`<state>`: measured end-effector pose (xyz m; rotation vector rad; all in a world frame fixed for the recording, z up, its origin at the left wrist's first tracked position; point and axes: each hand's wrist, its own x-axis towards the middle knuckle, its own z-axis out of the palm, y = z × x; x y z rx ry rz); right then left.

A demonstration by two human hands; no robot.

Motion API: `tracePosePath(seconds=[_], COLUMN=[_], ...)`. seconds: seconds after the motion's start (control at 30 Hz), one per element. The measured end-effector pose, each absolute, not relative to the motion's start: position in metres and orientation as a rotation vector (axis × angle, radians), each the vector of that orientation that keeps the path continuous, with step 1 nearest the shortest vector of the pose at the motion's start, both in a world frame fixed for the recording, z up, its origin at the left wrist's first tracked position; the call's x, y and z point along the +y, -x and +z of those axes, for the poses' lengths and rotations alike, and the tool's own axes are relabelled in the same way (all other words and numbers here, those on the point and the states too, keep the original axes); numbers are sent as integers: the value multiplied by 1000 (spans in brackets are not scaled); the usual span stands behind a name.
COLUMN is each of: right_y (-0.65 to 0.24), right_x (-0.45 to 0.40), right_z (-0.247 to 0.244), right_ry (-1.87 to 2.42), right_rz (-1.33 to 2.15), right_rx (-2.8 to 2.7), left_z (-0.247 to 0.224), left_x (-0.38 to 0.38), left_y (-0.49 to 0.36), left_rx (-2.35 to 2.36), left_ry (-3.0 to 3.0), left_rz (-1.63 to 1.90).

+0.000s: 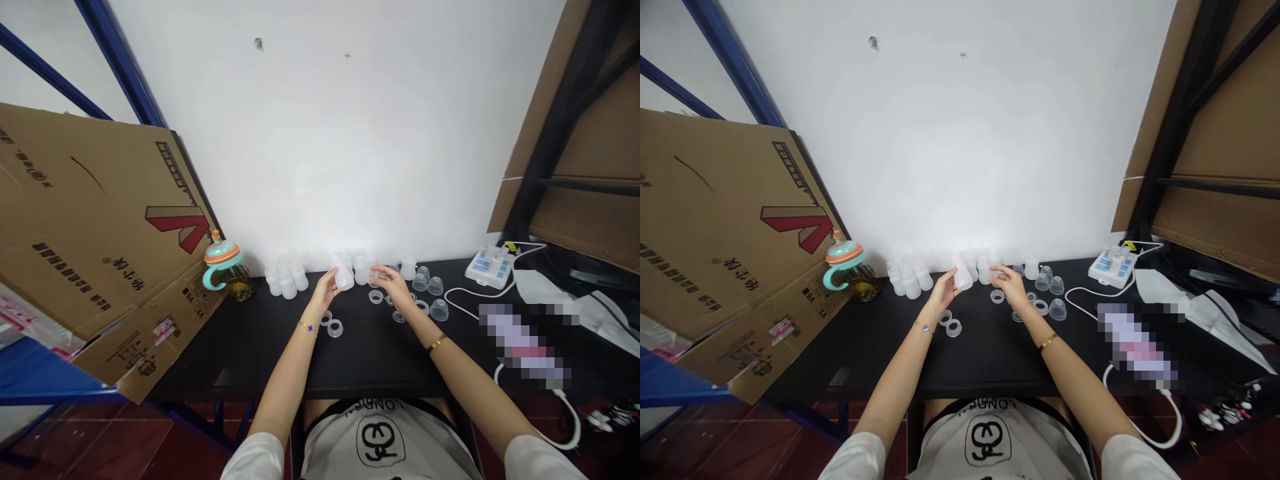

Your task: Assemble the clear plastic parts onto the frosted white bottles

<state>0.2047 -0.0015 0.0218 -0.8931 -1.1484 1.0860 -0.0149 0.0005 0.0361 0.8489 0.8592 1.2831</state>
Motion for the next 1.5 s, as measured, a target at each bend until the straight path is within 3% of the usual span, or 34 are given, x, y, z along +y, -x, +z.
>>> tracePosePath(seconds=[0.33, 0.83, 1.5], right_y=[-204, -212, -214], right_x=[-2, 0, 1], right_z=[22, 28, 26], right_ry=[886, 825, 754], right_rz=[1086, 1607, 1575], right_rx=[-1135, -721, -693], left_z=[34, 37, 33], left_x=[-1, 0, 1], left_y=[17, 15, 14], left_rx=[845, 818, 849], left_ry=[-968, -886, -970], left_rz=[1282, 1286, 1285])
